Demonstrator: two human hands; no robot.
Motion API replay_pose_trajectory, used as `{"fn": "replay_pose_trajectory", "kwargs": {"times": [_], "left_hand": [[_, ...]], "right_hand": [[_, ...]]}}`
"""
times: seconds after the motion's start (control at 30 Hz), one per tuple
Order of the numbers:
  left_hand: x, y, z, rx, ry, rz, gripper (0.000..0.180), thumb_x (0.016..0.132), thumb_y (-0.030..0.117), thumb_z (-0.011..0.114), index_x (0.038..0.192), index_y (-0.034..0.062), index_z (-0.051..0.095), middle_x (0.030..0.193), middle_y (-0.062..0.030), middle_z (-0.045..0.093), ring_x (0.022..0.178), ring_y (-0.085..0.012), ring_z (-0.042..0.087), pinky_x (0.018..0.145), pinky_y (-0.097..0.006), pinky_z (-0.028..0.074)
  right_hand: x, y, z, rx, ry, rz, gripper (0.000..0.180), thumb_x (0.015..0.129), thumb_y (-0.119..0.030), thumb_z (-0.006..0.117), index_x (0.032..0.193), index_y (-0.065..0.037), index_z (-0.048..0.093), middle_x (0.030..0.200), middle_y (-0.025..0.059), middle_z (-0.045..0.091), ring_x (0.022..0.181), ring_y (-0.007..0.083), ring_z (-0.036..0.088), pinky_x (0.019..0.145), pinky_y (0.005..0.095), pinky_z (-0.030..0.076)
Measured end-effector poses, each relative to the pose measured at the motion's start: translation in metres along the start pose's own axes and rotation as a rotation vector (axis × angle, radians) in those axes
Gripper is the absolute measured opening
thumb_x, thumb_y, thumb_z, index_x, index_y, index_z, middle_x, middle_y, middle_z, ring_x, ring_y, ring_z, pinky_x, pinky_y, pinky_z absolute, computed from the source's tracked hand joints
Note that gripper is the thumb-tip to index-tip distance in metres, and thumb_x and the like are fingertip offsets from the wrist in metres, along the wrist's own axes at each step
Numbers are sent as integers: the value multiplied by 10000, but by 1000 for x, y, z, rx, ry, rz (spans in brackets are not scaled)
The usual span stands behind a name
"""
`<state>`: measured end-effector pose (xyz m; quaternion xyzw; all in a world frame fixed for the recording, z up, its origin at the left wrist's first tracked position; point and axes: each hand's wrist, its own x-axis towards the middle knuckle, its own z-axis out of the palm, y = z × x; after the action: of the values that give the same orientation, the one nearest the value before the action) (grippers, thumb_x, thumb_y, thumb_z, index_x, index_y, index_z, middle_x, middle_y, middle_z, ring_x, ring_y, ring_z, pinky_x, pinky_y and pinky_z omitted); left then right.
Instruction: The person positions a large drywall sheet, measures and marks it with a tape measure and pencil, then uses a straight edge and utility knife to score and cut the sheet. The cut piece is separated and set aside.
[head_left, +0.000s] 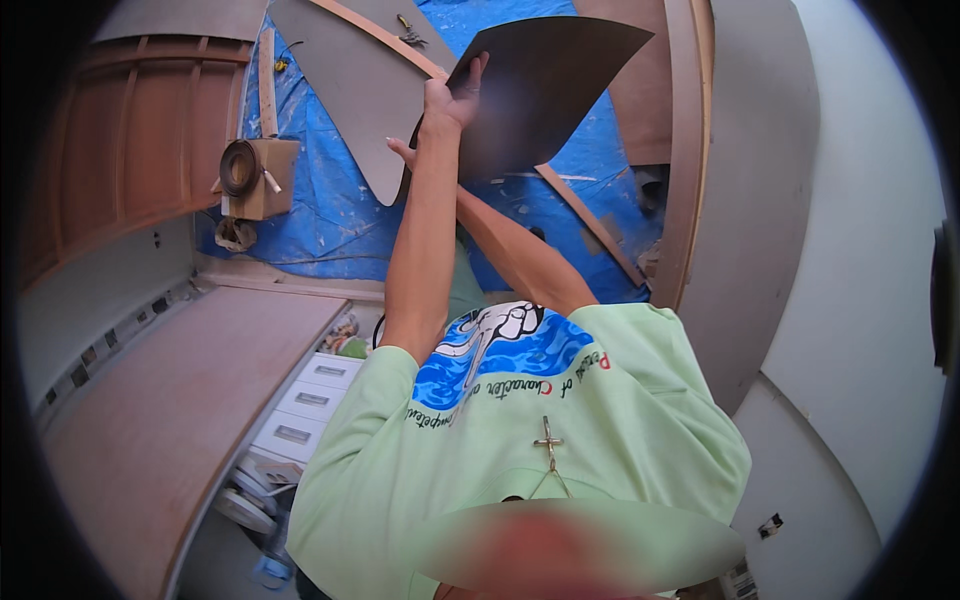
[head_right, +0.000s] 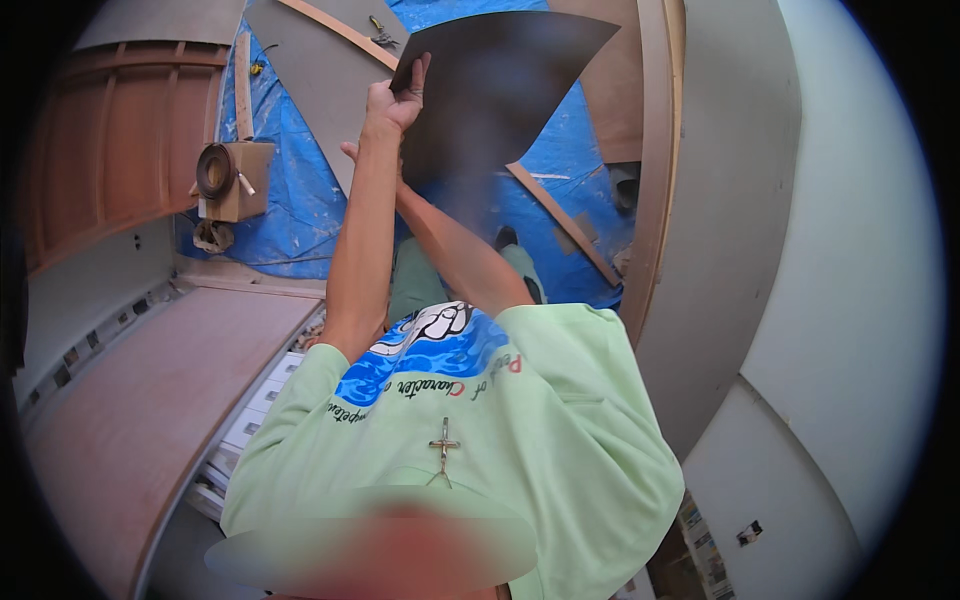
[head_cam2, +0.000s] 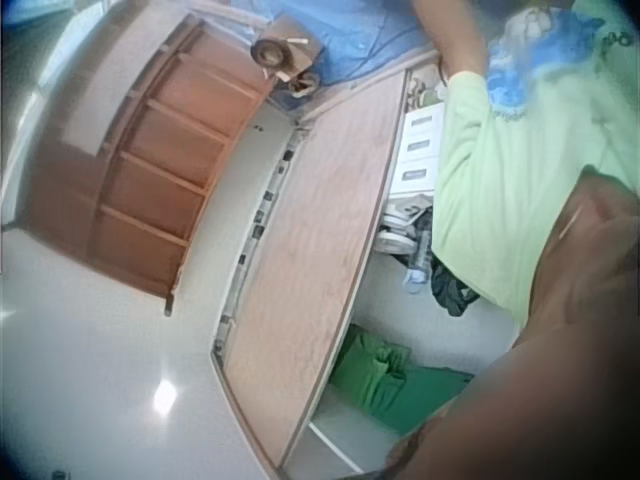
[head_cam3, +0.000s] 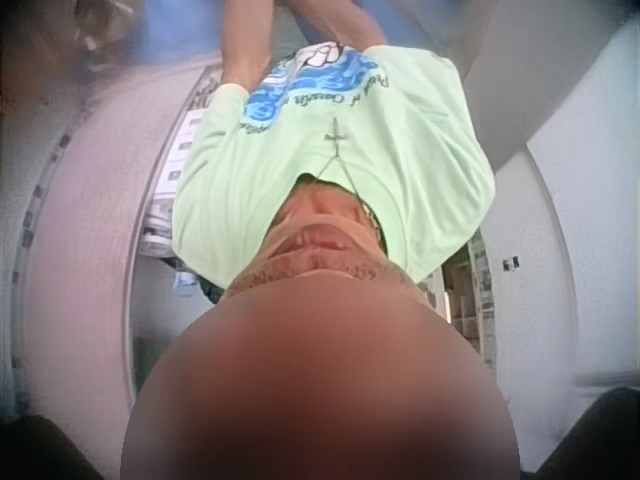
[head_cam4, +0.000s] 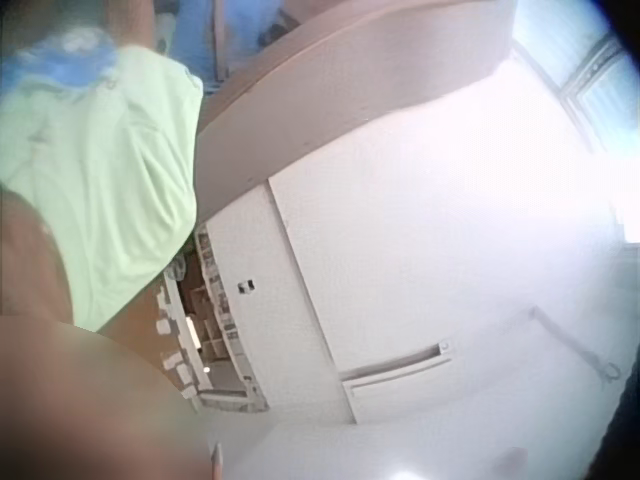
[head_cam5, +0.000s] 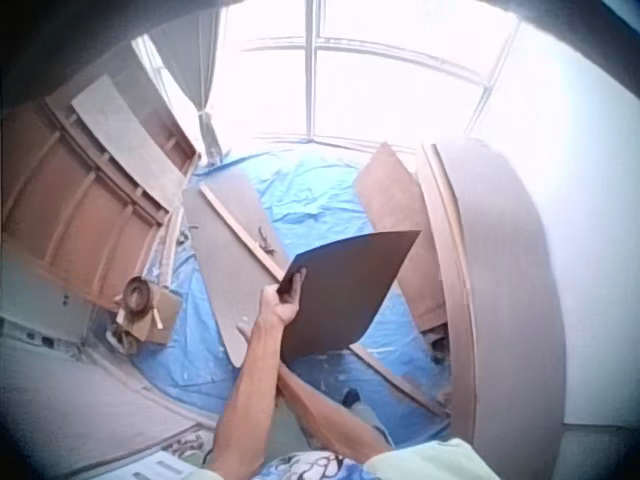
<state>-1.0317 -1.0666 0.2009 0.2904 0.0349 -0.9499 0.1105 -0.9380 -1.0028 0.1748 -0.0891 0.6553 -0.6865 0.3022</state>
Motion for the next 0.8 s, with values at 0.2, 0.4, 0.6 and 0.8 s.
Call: {"fn": "replay_pose_trajectory", "kwargs": {"times": [0.2, 0.4, 0.6, 0.8], "left_hand": [[6, 81, 27, -3, -32, -85, 398, 960, 29, 334, 1285, -156, 470, 1230, -300, 568, 1157, -429, 592, 902, -398, 627], [7, -16, 39, 116, 83, 21, 367, 937, 14, 322, 1199, -213, 443, 1196, -335, 576, 1127, -423, 618, 993, -453, 574], [-13, -111, 44, 258, 212, -104, 372, 960, 124, 362, 1201, -145, 453, 1227, -275, 579, 1138, -380, 621, 979, -447, 571], [-64, -35, 83, 775, -593, -920, 498, 1045, 270, 369, 1406, -72, 393, 1308, -250, 574, 1187, -339, 613, 1005, -428, 513]], "right_hand": [[67, -1, 56, -194, 502, -322, 891, 764, -458, 807, 1378, 38, 394, 1307, 215, 473, 1237, 311, 458, 998, 420, 400], [71, 8, 95, -680, 692, 117, 825, 903, -507, 606, 1443, 66, 359, 1362, 281, 511, 1218, 407, 525, 1038, 485, 399], [76, 50, 9, -462, 626, 374, 516, 969, -366, 507, 1255, 61, 462, 1064, 378, 627, 1030, 564, 571, 922, 578, 447], [59, 22, -47, 216, 729, 320, 344, 996, -167, 451, 1071, 150, 563, 937, 214, 681, 744, 278, 718, 606, 333, 606]]}}
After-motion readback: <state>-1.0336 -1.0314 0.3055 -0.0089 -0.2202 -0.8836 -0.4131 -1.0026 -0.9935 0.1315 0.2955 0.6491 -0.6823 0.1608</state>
